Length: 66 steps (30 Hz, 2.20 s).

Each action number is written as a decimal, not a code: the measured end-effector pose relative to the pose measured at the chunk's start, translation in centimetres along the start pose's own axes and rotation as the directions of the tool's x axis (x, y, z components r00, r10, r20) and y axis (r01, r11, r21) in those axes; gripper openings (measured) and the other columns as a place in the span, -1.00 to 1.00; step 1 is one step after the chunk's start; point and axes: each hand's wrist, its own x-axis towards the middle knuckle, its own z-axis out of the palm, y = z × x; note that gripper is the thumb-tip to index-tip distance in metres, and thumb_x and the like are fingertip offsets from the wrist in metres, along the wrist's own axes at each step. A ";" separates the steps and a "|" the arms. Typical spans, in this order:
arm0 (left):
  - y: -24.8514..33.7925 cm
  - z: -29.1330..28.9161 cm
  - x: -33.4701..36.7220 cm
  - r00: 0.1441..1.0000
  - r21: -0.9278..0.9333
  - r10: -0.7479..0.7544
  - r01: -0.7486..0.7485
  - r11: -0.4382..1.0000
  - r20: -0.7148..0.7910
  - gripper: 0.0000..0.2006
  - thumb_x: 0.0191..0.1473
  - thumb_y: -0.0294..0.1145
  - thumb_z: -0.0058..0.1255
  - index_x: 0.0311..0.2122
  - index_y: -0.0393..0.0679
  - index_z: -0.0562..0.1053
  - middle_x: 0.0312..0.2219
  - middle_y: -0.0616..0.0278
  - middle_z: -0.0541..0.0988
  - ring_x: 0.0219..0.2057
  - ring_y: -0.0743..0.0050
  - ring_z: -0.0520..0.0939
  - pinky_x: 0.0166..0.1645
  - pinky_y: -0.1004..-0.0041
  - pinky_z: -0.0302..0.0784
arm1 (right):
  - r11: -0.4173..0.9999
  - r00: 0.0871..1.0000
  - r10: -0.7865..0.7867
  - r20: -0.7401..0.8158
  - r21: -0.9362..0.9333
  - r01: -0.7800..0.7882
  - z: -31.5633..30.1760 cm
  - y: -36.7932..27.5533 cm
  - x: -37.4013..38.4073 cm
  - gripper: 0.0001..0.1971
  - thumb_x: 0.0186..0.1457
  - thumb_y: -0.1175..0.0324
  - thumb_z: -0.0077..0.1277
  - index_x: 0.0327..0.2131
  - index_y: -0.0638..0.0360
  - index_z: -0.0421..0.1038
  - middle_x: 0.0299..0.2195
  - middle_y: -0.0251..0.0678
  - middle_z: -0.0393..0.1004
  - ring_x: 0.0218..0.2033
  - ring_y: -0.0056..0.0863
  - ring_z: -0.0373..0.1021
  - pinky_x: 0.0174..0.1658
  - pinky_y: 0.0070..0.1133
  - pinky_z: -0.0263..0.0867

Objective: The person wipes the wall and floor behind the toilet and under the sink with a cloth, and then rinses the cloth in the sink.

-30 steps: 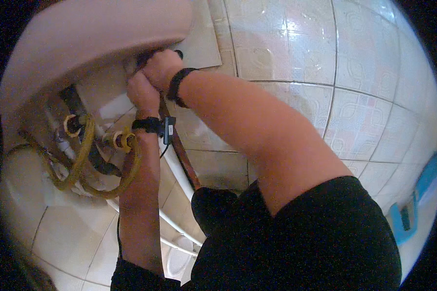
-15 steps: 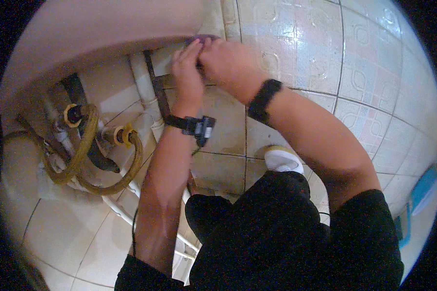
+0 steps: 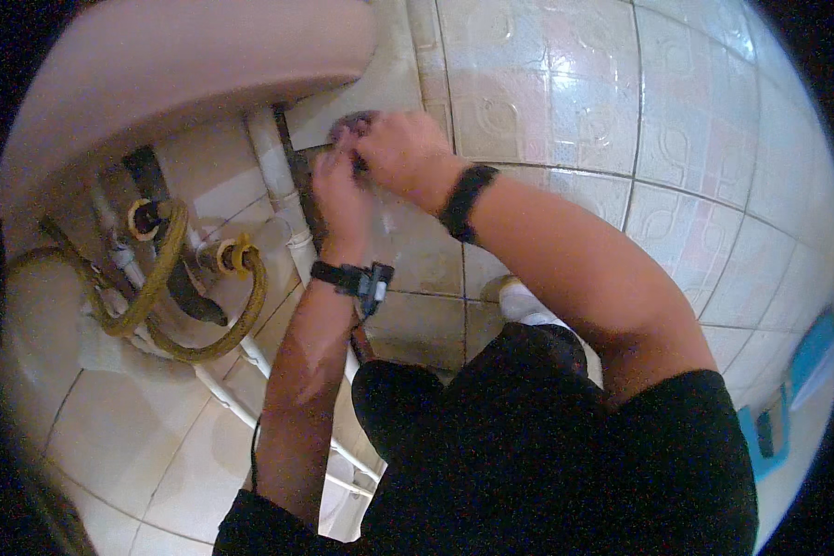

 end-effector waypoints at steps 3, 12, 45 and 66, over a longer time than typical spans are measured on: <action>-0.6 0.6 -0.3 0.995 0.007 0.091 -0.091 0.996 -0.048 -0.70 0.06 -0.51 -0.01 -0.06 -0.24 0.53 -0.18 -0.11 0.59 -0.14 0.03 0.58 -0.08 0.24 0.51 | 0.999 1.000 0.024 0.013 -0.048 -0.023 -0.2 0.2 -1.0 -0.77 0.09 0.27 -0.05 -0.24 0.10 0.52 -0.30 -0.20 0.58 -0.31 -0.22 0.54 -0.31 -0.33 0.47; -4.8 -1.3 6.2 0.935 -0.142 -0.347 0.354 0.924 0.073 -0.75 0.10 -0.51 -0.08 -0.16 -0.28 0.57 -0.26 -0.09 0.61 -0.27 -0.05 0.62 -0.12 0.16 0.52 | 0.998 0.998 -0.053 -0.029 -0.048 0.052 0.2 -2.3 7.5 -0.80 0.06 0.25 -0.03 -0.40 0.07 0.58 -0.44 -0.15 0.57 -0.34 -0.17 0.53 -0.28 -0.28 0.47; 2.3 -2.7 -3.8 0.970 -0.007 -0.126 0.130 0.991 0.210 -0.62 -0.08 -0.61 0.09 -0.07 -0.26 0.42 -0.31 -0.08 0.58 -0.23 -0.11 0.59 -0.11 0.11 0.52 | 0.952 0.976 -0.006 0.216 -0.299 0.072 -0.8 -1.3 -1.4 -0.67 0.03 0.33 -0.02 -0.09 -0.23 0.51 -0.37 -0.27 0.57 -0.35 -0.17 0.54 -0.34 -0.26 0.45; 17.3 -27.1 -45.6 0.934 -0.570 -0.352 0.253 0.782 -0.068 -0.62 -0.10 -0.41 0.12 -0.10 -0.18 0.42 -0.32 0.09 0.54 -0.26 0.03 0.48 -0.12 0.18 0.40 | 0.961 0.742 -0.022 0.670 0.219 -0.169 -12.9 -30.4 -33.4 -0.43 -0.12 0.40 0.19 0.03 0.36 0.34 -0.31 0.02 0.55 -0.24 -0.23 0.51 -0.11 -0.40 0.40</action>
